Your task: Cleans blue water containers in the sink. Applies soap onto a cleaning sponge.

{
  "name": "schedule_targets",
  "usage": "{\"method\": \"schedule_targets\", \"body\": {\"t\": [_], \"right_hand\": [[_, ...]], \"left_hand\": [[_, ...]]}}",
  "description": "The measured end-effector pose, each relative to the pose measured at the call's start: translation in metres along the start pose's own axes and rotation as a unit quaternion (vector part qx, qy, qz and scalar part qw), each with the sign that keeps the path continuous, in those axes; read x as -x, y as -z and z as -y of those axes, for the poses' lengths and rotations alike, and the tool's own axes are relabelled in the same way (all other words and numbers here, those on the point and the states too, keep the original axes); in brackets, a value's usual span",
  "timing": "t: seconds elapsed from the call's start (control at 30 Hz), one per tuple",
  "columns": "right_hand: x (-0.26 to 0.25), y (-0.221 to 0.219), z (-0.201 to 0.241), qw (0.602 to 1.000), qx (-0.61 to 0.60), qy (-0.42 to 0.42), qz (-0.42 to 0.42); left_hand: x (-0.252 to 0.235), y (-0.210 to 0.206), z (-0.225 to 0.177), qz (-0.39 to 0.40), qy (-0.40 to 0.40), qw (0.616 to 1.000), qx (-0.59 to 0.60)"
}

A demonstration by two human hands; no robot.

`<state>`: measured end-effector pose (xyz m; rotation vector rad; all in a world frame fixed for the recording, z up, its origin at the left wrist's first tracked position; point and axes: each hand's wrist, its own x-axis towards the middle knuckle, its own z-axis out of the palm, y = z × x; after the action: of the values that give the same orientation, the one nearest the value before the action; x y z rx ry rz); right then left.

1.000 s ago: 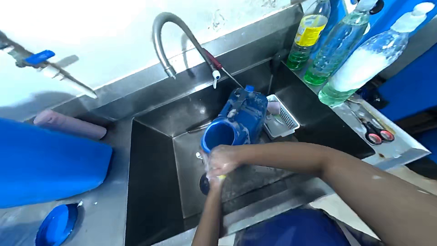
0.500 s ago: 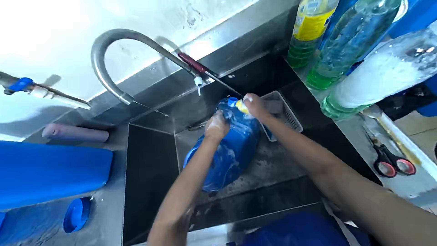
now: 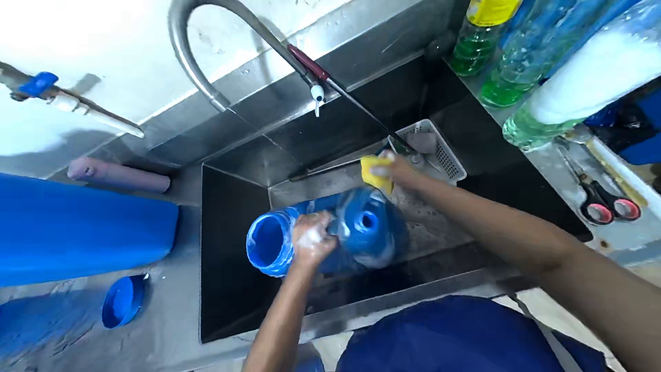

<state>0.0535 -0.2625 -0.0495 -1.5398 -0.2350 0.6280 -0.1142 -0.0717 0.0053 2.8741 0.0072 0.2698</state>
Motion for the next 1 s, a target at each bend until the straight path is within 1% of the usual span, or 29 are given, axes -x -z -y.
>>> {"method": "schedule_targets", "body": {"t": [0.07, 0.1, 0.13, 0.17, 0.2, 0.23, 0.27, 0.3, 0.33, 0.37, 0.4, 0.43, 0.47, 0.5, 0.53, 0.57, 0.6, 0.63, 0.67, 0.7, 0.73, 0.77, 0.8, 0.83, 0.87, 0.9, 0.93, 0.97, 1.0], "right_hand": [[0.036, -0.032, 0.055, 0.998, -0.043, 0.034, -0.021], [0.049, -0.053, 0.059, 0.997, 0.01, 0.064, -0.034], [0.051, -0.069, 0.047, 0.988, 0.098, 0.104, -0.055], [0.041, -0.071, 0.025, 0.966, 0.198, 0.145, -0.087], [0.024, -0.055, 0.006, 0.932, 0.307, 0.15, -0.117], [0.006, -0.026, -0.012, 0.896, 0.398, 0.126, -0.15], [-0.009, 0.005, -0.029, 0.873, 0.446, 0.081, -0.18], [-0.017, 0.024, -0.038, 0.866, 0.456, 0.035, -0.202], [-0.019, 0.019, -0.042, 0.863, 0.455, 0.015, -0.218], [-0.017, -0.013, -0.047, 0.862, 0.459, 0.045, -0.212], [-0.01, -0.068, -0.056, 0.858, 0.468, 0.106, -0.181], [0.003, -0.132, -0.066, 0.86, 0.475, 0.155, -0.109], [0.017, -0.19, -0.071, 0.866, 0.469, 0.172, -0.003], [0.028, -0.227, -0.071, 0.86, 0.471, 0.178, 0.086], [0.028, -0.237, -0.066, 0.851, 0.474, 0.181, 0.138], [0.024, -0.221, -0.067, 0.85, 0.475, 0.203, 0.102], [0.018, -0.184, -0.073, 0.85, 0.482, 0.21, 0.017], [0.007, -0.13, -0.079, 0.838, 0.505, 0.186, -0.092], [-0.004, -0.072, -0.078, 0.818, 0.53, 0.12, -0.189], [-0.011, -0.026, -0.068, 0.815, 0.52, 0.018, -0.256], [-0.016, 0.0, -0.056, 0.81, 0.501, -0.07, -0.298], [-0.02, -0.004, -0.045, 0.806, 0.485, -0.106, -0.323], [-0.019, -0.037, -0.044, 0.803, 0.492, -0.08, -0.326], [-0.013, -0.091, -0.052, 0.814, 0.503, -0.023, -0.288], [-0.005, -0.153, -0.067, 0.836, 0.499, 0.065, -0.217], [0.003, -0.209, -0.078, 0.851, 0.491, 0.149, -0.115], [0.007, -0.247, -0.079, 0.852, 0.476, 0.219, -0.017], [0.003, -0.257, -0.071, 0.845, 0.464, 0.252, 0.081], [-0.008, -0.244, -0.061, 0.846, 0.454, 0.26, 0.099]], "left_hand": [[0.01, 0.005, 0.028, -0.088, 0.058, 0.993, 0.06], [0.018, -0.003, 0.044, -0.138, 0.082, 0.983, 0.088], [0.027, -0.015, 0.059, -0.172, 0.11, 0.971, 0.121], [0.037, -0.024, 0.075, -0.164, 0.153, 0.96, 0.169], [0.046, -0.029, 0.09, -0.113, 0.208, 0.946, 0.221], [0.054, -0.033, 0.107, -0.034, 0.265, 0.924, 0.273], [0.062, -0.035, 0.124, 0.05, 0.312, 0.892, 0.324], [0.067, -0.04, 0.136, 0.092, 0.348, 0.857, 0.368], [0.068, -0.046, 0.142, 0.092, 0.378, 0.825, 0.411], [0.067, -0.051, 0.146, 0.076, 0.39, 0.804, 0.442], [0.064, -0.054, 0.148, 0.067, 0.387, 0.806, 0.443], [0.062, -0.055, 0.146, 0.062, 0.385, 0.822, 0.415], [0.062, -0.056, 0.144, 0.066, 0.386, 0.844, 0.366], [0.062, -0.057, 0.144, 0.079, 0.381, 0.867, 0.311], [0.06, -0.054, 0.148, 0.096, 0.367, 0.881, 0.282], [0.06, -0.052, 0.151, 0.109, 0.356, 0.884, 0.282], [0.061, -0.051, 0.154, 0.115, 0.35, 0.881, 0.297], [0.06, -0.051, 0.155, 0.117, 0.346, 0.877, 0.312], [0.059, -0.05, 0.156, 0.119, 0.344, 0.874, 0.321], [0.06, -0.049, 0.156, 0.122, 0.342, 0.873, 0.327], [0.06, -0.049, 0.157, 0.124, 0.337, 0.874, 0.329], [0.059, -0.048, 0.158, 0.123, 0.331, 0.877, 0.326], [0.059, -0.049, 0.159, 0.12, 0.327, 0.88, 0.324], [0.061, -0.05, 0.16, 0.118, 0.325, 0.882, 0.321], [0.063, -0.051, 0.16, 0.117, 0.325, 0.884, 0.315], [0.065, -0.052, 0.159, 0.119, 0.326, 0.888, 0.303], [0.068, -0.051, 0.156, 0.127, 0.329, 0.891, 0.284], [0.071, -0.048, 0.153, 0.131, 0.333, 0.894, 0.268], [0.072, -0.045, 0.151, 0.134, 0.335, 0.897, 0.255]]}}
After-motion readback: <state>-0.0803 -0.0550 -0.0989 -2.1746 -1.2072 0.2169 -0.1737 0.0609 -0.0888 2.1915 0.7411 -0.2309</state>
